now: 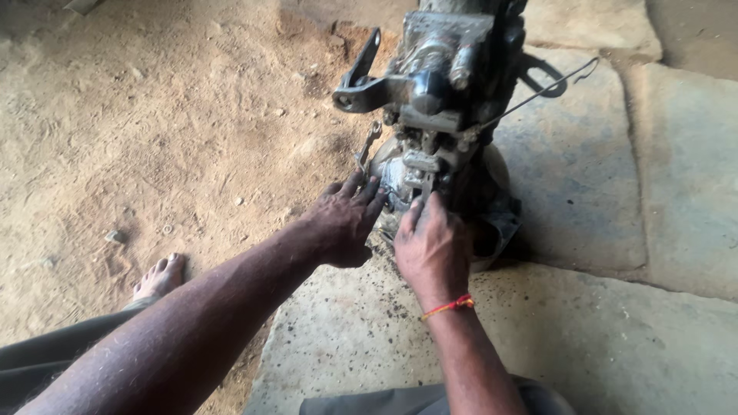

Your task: The person uses a metal scraper to clean the surface of a dirty engine block. They repeatedly scrape away grime and debris from various parts of the engine casing while sitting on the ground.

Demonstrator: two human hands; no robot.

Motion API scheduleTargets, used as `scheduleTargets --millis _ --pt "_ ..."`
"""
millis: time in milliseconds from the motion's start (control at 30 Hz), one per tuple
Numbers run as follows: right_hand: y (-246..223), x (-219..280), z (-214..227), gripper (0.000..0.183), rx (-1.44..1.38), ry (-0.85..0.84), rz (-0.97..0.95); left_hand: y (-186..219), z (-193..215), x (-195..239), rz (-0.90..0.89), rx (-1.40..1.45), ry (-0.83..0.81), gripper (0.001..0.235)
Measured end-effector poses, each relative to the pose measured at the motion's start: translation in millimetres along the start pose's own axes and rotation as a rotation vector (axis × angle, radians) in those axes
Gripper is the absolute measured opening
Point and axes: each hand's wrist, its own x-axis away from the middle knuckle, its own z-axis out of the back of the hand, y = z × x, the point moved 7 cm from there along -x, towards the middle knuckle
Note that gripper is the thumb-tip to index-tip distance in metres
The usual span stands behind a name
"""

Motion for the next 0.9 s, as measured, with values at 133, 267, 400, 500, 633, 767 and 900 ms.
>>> scheduleTargets --millis 133,267,400,500,633,767,900 --pt "0 8 -4 0.024 0.151 -0.247 0.003 0 1 3 0.014 0.005 -0.007 0.096" --pt "14 22 -9 0.049 0.054 -0.277 -0.173 4 1 5 0.025 0.029 -0.032 0.096" --pt "16 9 1 0.065 -0.189 -0.069 -0.098 3 5 8 0.028 0.055 -0.028 0.095" --pt "18 4 -2 0.066 -0.263 -0.070 -0.099 3 8 8 0.019 0.056 -0.034 0.095" --pt "15 0 -5 0.067 -0.263 -0.078 -0.085 1 7 11 0.023 0.053 -0.029 0.099" --pt "24 -3 -14 0.067 -0.188 -0.126 -0.187 0 4 6 0.009 0.027 -0.009 0.098" --pt "26 1 -18 0.063 -0.500 -0.070 -0.226 -2 1 3 0.000 0.000 -0.010 0.098"
